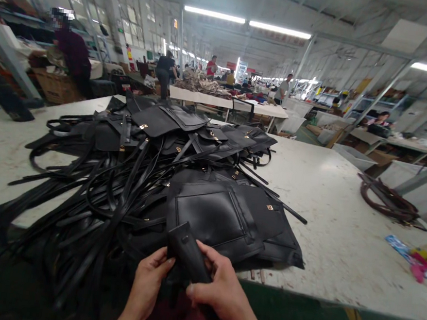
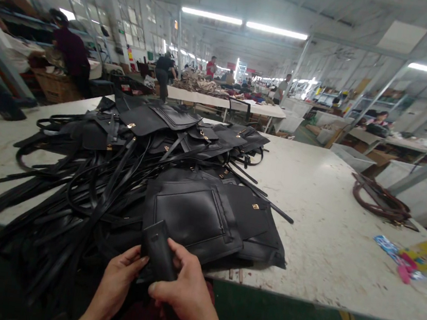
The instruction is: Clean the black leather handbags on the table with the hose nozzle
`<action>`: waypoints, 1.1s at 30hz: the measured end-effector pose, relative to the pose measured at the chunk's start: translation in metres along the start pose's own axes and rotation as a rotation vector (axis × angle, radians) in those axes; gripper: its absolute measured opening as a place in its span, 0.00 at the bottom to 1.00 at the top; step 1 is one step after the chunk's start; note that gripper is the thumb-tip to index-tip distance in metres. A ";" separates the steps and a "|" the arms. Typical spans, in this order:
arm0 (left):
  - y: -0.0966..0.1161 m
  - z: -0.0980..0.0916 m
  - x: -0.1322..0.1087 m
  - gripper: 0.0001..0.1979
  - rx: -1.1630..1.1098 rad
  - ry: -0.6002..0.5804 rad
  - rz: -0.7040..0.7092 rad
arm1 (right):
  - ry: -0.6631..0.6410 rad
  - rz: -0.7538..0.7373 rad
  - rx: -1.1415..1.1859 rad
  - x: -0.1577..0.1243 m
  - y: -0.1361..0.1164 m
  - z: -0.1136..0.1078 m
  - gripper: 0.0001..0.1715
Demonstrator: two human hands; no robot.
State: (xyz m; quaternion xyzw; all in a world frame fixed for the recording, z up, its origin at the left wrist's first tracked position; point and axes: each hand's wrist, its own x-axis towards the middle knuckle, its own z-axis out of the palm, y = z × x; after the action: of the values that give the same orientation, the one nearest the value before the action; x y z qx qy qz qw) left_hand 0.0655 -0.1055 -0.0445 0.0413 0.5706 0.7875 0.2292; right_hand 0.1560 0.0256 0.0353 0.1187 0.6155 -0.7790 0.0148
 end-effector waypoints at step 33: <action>-0.001 0.061 -0.017 0.11 -0.011 -0.145 -0.078 | 0.098 0.017 -0.065 -0.076 -0.008 -0.035 0.46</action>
State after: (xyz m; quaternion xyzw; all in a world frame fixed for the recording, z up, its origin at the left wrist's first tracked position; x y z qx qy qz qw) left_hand 0.1008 -0.0581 -0.0215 0.0749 0.5495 0.7759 0.3007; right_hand 0.2347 0.0516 0.0510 0.1613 0.6393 -0.7519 -0.0048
